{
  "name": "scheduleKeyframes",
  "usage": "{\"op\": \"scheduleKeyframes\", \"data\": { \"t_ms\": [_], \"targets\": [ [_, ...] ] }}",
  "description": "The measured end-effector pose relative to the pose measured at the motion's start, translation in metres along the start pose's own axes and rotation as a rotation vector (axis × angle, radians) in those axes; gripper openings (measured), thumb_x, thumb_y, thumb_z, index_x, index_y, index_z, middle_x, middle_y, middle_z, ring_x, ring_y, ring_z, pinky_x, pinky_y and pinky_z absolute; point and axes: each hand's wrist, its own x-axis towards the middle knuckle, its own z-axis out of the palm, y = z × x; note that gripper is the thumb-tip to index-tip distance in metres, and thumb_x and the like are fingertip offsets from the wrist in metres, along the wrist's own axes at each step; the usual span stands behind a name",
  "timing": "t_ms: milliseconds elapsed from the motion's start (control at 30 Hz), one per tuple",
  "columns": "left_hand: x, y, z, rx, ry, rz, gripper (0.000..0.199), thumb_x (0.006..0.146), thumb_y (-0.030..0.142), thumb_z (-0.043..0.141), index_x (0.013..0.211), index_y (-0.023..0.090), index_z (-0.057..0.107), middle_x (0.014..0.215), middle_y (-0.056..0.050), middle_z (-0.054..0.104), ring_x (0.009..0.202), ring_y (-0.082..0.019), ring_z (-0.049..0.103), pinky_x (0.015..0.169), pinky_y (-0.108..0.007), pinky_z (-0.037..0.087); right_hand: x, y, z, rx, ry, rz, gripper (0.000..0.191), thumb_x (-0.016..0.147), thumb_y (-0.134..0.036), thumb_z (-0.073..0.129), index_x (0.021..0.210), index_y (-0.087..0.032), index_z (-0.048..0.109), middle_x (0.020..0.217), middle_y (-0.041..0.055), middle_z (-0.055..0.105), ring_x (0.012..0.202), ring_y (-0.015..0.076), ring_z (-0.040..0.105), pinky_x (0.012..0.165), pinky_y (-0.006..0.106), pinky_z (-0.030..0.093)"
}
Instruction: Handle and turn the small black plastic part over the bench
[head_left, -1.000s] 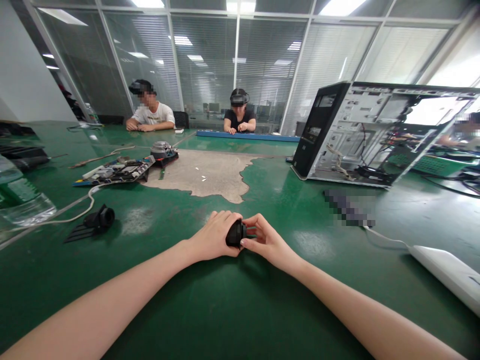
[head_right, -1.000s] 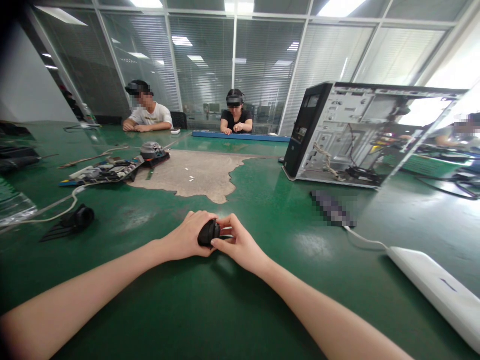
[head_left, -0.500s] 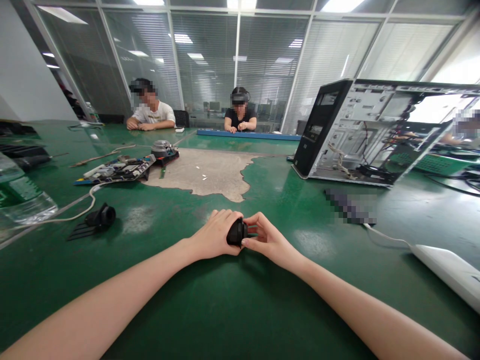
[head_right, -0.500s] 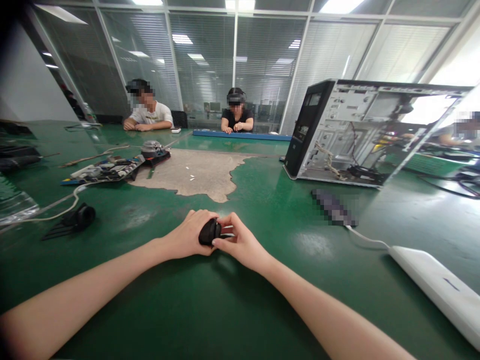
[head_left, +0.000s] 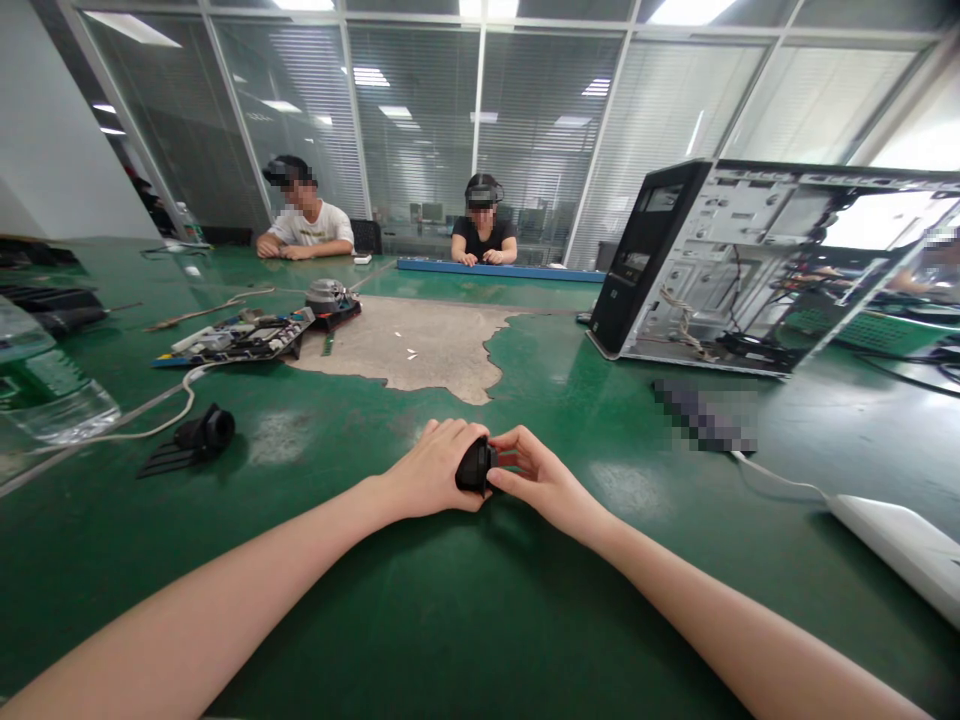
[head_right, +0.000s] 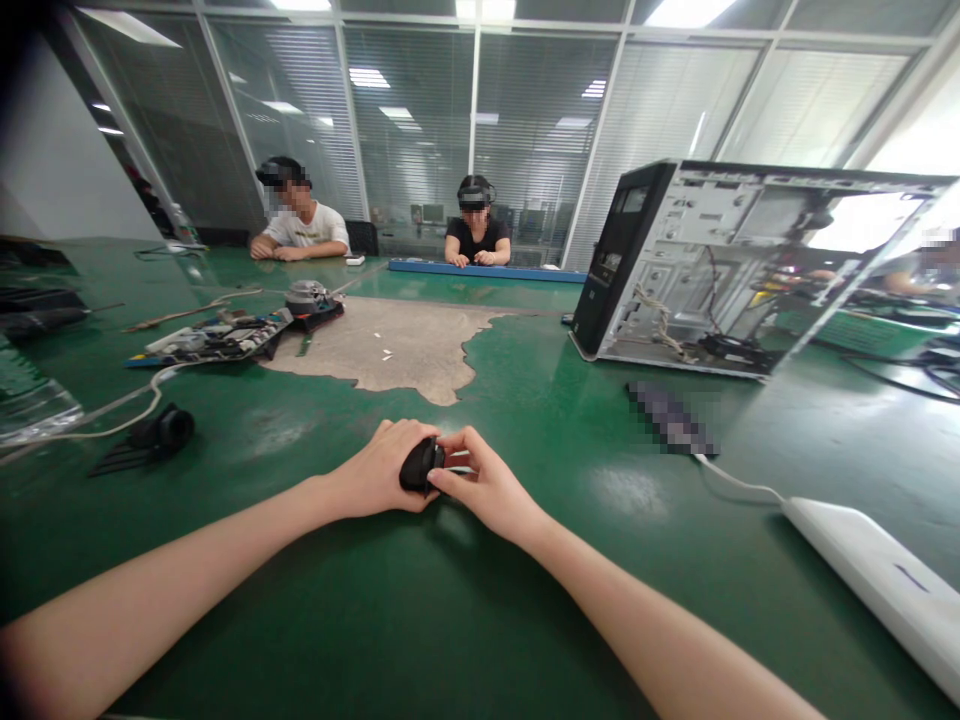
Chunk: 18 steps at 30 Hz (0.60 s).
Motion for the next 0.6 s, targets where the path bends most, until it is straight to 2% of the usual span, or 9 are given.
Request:
{"op": "scheduleKeyframes", "data": {
  "t_ms": [100,267,367,600],
  "targets": [
    [0.0002,-0.0003,0.0003,0.003,-0.001,0.0,0.054,0.059,0.035,0.062,0.105,0.02,0.039,0.095,-0.004,0.052,0.086,-0.023,0.047,0.074,-0.034,0.032,-0.0016,0.0001,-0.0004,0.023,-0.026,-0.029,0.029,0.07,-0.029,0.064,0.09,-0.022,0.045,0.095,0.0012,0.052,0.093,0.0162,0.053,0.075,0.03,0.046],
    [0.0003,0.0005,-0.0006,-0.001,0.009,0.003,0.051,0.061,0.038,0.061,0.104,0.02,0.04,0.092,-0.004,0.052,0.084,-0.022,0.046,0.073,-0.033,0.032,0.0004,0.0029,0.0024,0.012,0.032,0.002,0.02,0.076,-0.033,0.056,0.089,-0.021,0.046,0.087,0.0007,0.053,0.082,0.0142,0.055,0.072,0.031,0.047],
    [0.0,0.0003,-0.0007,0.001,0.004,0.003,0.051,0.06,0.038,0.061,0.104,0.02,0.04,0.091,-0.004,0.052,0.084,-0.022,0.046,0.073,-0.033,0.032,0.0023,0.0031,0.003,-0.014,0.058,0.015,0.023,0.076,-0.032,0.056,0.093,-0.021,0.045,0.092,0.0024,0.053,0.084,0.015,0.054,0.073,0.032,0.047],
    [-0.0001,-0.0001,0.0003,0.012,0.003,0.001,0.052,0.059,0.036,0.061,0.104,0.02,0.04,0.092,-0.004,0.051,0.084,-0.022,0.046,0.073,-0.032,0.032,-0.0017,-0.0012,-0.0005,-0.017,-0.021,-0.019,0.025,0.072,-0.027,0.061,0.09,-0.021,0.045,0.094,0.001,0.051,0.092,0.0162,0.054,0.074,0.029,0.046]
  ]
}}
